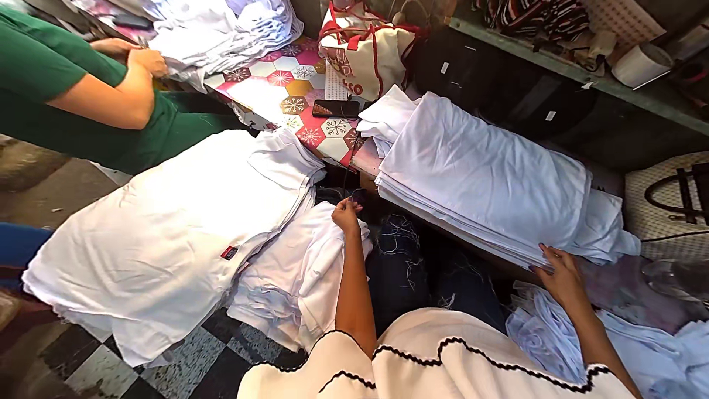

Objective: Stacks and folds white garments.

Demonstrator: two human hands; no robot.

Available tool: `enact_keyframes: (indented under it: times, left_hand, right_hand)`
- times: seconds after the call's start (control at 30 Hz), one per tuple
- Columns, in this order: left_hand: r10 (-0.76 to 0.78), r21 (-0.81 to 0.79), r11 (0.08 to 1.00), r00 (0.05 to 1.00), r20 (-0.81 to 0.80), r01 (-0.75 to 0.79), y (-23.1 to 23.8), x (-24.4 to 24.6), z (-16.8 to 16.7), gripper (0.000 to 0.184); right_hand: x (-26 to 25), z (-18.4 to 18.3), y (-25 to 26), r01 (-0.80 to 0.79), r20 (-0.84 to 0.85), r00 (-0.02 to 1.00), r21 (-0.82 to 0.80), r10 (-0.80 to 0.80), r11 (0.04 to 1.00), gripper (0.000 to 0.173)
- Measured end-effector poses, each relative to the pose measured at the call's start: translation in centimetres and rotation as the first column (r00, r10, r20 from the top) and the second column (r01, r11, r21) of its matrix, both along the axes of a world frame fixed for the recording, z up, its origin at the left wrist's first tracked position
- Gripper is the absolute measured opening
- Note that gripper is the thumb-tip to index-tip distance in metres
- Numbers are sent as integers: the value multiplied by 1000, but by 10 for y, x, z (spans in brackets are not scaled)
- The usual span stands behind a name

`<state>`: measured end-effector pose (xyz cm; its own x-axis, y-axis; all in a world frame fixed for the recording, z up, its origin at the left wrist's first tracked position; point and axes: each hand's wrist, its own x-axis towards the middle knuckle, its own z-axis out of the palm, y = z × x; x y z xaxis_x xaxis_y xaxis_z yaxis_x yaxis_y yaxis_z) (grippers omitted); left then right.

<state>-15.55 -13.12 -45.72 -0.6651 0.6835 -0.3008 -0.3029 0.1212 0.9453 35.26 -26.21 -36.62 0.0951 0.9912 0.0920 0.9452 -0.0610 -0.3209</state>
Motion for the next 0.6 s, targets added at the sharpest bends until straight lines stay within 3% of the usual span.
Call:
enact_keyframes:
  times: [0.07,0.2,0.27,0.33,0.47,0.5,0.6]
  left_hand:
    - [-3,-70,998,1000,30,5,-1,1,9,28]
    - [-234,5,972,968,96,235,10,23,28,36]
    - [-334,-19,942,941,48,335,20,34,24,30]
    - [-309,-39,950,951,11,310,24,36,13,22]
    - [-73,-12,997,947,313,81,16,29,10,31]
    - [-77,9,997,927,368,79,13,31,11,35]
    - [-302,157,953,841,448,259,13,47,14,50]
  right_hand:
    - [-4,1,2,20,-9,1000,-7,-20,1000,63]
    - [-7,5,2,44,-19,999,-24,-44,999,63]
    - [-7,6,1,43,-14,999,-25,-44,999,62]
    - [-7,6,-2,42,1,999,-36,-42,998,62]
    - [-8,16,-2,45,19,999,-155,-43,987,67]
    - [-9,22,1,46,15,999,-201,-44,979,67]
    - [-17,69,20,126,13,992,-342,-129,931,47]
